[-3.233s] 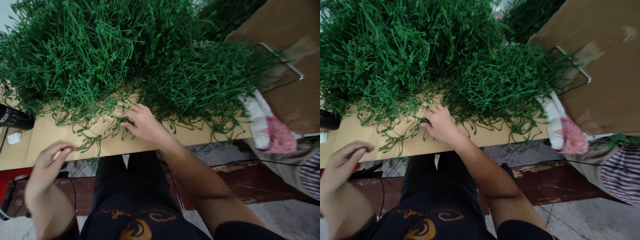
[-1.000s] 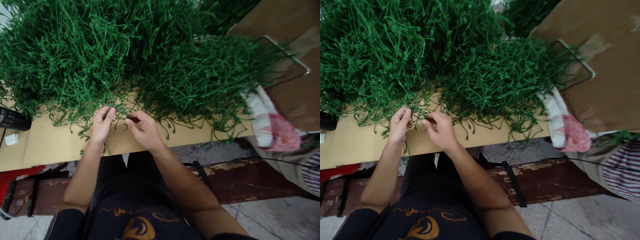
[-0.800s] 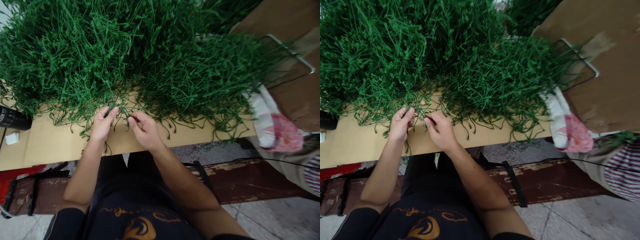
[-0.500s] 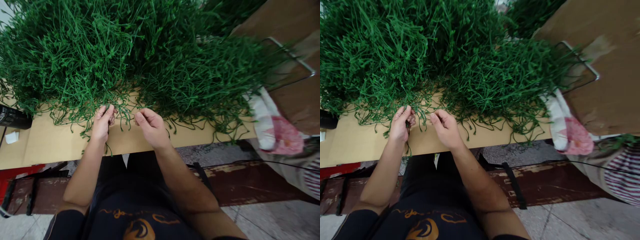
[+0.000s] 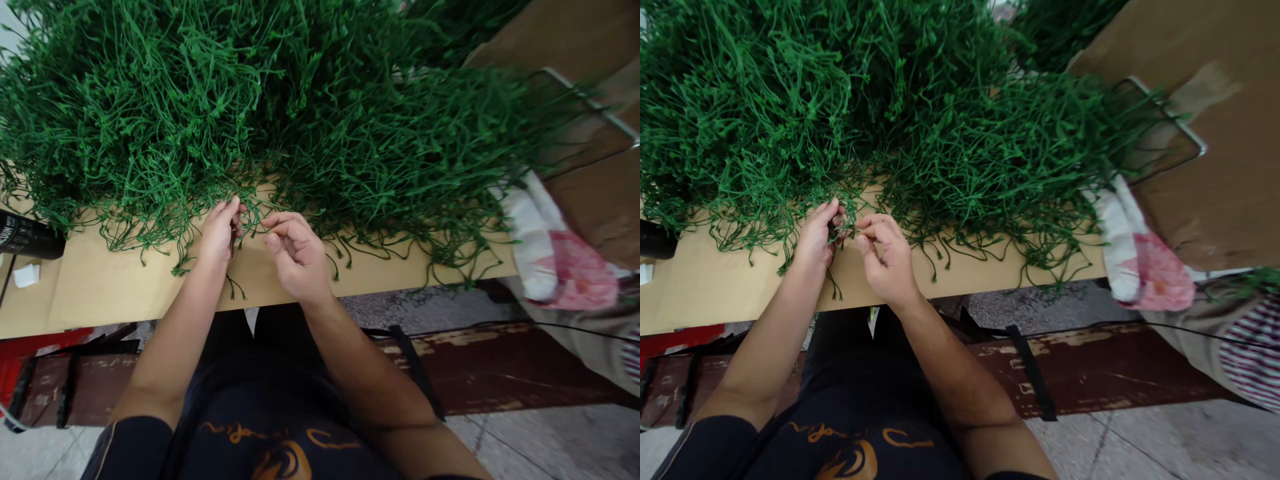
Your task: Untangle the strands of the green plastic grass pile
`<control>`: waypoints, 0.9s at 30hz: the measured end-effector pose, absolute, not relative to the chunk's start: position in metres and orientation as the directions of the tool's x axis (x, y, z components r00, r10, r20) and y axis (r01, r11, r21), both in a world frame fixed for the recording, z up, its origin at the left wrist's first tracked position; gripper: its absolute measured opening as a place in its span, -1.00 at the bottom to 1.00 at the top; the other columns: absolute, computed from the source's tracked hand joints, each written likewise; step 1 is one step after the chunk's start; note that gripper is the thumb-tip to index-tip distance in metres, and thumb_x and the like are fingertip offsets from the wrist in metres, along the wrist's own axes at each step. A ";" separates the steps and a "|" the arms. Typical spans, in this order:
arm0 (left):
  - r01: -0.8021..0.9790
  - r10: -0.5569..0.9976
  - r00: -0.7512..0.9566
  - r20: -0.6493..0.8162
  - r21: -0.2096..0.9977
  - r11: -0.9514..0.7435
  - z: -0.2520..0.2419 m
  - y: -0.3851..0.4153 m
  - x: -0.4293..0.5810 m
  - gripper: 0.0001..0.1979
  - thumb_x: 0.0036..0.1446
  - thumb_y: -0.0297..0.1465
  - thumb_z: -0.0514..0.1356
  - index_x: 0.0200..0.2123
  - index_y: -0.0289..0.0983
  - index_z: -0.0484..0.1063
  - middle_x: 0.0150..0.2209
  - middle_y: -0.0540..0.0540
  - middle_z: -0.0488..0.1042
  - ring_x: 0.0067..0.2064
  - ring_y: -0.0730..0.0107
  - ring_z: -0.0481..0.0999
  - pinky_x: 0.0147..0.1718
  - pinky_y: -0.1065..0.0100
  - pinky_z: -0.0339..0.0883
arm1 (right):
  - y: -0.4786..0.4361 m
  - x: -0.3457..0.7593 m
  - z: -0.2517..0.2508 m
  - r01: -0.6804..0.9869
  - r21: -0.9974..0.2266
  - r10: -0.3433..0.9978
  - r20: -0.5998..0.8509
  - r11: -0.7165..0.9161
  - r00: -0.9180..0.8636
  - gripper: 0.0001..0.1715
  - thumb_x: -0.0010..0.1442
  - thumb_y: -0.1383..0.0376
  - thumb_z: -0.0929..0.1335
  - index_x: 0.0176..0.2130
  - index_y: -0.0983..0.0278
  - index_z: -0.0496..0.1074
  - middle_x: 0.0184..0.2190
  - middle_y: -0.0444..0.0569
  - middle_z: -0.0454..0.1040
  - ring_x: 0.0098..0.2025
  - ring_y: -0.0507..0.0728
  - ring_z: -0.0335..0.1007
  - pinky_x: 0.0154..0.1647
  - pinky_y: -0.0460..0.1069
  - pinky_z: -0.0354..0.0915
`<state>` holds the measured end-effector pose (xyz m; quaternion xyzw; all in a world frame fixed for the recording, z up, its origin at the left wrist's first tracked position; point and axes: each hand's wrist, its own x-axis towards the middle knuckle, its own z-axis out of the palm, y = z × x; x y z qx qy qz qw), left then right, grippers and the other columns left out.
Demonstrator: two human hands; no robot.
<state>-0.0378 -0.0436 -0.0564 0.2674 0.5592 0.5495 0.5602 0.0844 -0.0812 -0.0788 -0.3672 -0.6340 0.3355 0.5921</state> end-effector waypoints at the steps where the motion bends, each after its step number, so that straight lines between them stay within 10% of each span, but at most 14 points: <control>1: -0.305 0.907 -0.247 -0.341 0.916 0.261 -0.056 -0.041 -0.036 -0.73 0.07 -0.29 0.18 -0.56 -0.31 0.25 -0.65 0.13 0.12 -0.66 0.69 0.08 -0.65 0.54 -0.03 | -0.081 0.084 -0.080 0.076 -0.857 0.860 0.510 0.510 -0.022 -0.88 0.14 0.33 0.27 -0.44 0.26 0.29 -0.28 -0.01 0.37 -0.16 0.08 0.31 -0.09 0.09 0.26; 16: -0.142 0.903 -0.320 -0.286 0.957 0.253 -0.063 -0.025 -0.023 -0.64 0.19 -0.36 0.05 -0.64 -0.27 0.09 -0.75 0.15 -0.01 -0.73 0.67 -0.04 -0.67 0.48 -0.21 | -0.088 0.082 -0.074 0.052 -0.868 0.863 0.483 0.495 -0.150 -0.80 0.21 0.38 0.16 -0.46 0.26 0.21 -0.51 -0.11 0.28 -0.46 -0.02 0.20 -0.40 -0.06 0.20; 27: -0.426 0.890 -0.351 -0.291 0.896 0.125 -0.063 -0.014 -0.040 -0.69 0.13 -0.28 0.13 -0.57 -0.28 0.15 -0.67 0.14 0.05 -0.68 0.66 0.07 -0.66 0.51 -0.01 | -0.139 0.090 -0.047 -0.106 -0.779 0.626 0.569 0.618 -0.534 -0.85 0.18 0.46 0.18 -0.39 0.28 0.24 -0.45 -0.05 0.39 -0.36 -0.01 0.32 -0.30 -0.07 0.29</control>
